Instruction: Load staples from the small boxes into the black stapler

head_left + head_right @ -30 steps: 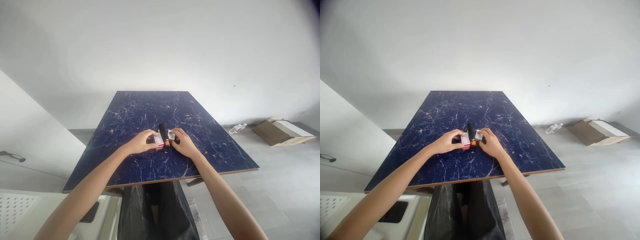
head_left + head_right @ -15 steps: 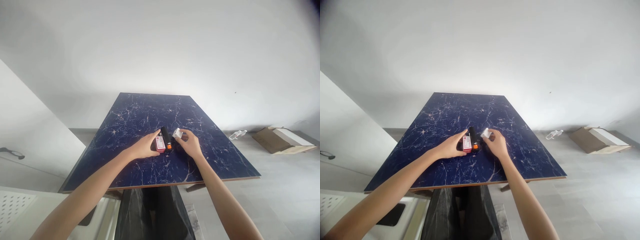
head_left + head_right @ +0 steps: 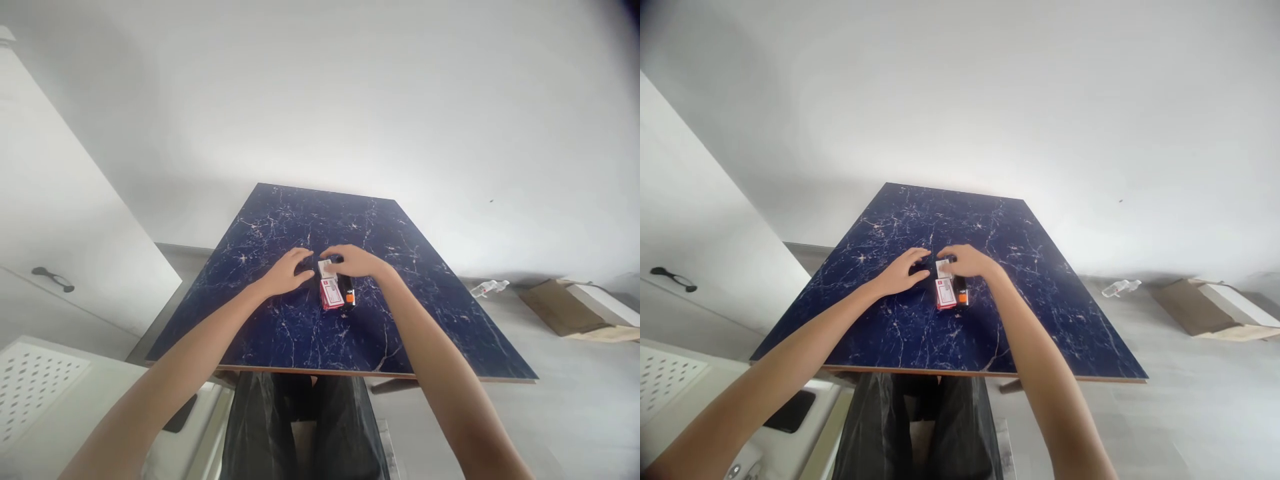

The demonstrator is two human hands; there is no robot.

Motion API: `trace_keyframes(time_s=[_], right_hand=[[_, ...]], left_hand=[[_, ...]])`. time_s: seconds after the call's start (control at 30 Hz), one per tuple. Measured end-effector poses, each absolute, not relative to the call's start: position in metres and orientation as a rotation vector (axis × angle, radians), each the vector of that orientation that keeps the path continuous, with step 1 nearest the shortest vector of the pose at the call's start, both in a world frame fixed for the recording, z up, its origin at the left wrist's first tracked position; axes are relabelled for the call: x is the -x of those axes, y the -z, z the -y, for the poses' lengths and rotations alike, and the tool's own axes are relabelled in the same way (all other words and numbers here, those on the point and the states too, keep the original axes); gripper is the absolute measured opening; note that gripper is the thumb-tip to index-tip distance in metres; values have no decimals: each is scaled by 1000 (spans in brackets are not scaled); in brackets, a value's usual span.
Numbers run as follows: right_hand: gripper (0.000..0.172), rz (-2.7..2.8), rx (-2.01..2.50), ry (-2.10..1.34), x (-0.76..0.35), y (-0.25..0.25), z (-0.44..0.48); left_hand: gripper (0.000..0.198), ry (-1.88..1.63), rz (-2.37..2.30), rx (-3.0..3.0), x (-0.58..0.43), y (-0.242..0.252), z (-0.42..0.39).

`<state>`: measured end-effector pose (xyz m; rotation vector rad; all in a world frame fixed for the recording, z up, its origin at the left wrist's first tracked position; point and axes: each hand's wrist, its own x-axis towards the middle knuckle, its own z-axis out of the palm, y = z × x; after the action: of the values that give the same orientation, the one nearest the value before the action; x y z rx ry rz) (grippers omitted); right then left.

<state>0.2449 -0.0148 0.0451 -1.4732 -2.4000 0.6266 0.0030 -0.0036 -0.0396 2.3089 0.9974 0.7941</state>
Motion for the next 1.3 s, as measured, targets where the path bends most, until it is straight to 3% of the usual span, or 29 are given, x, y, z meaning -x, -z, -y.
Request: trace_keyframes(time_s=[0.13, 0.23, 0.33, 0.57, 0.77, 1.3], right_hand=[[33, 1835, 1609, -506, -275, -23, 36], [37, 1698, 1611, -730, -287, 6, 57], [41, 1665, 1499, -893, -286, 26, 70], [38, 1687, 1462, -894, -277, 26, 77], [38, 1714, 1501, -850, -275, 23, 80], [39, 1754, 1471, -817, -275, 20, 80]], left_hand=[[81, -538, -934, -2385, -6, 29, 16], [111, -433, -843, -2418, -15, 24, 29], [121, -467, -819, -2442, -26, 26, 40], [93, -633, -877, -2393, -32, 26, 42], [53, -596, -839, -2469, -31, 14, 47], [30, -553, -694, -2575, -29, 4, 50]])
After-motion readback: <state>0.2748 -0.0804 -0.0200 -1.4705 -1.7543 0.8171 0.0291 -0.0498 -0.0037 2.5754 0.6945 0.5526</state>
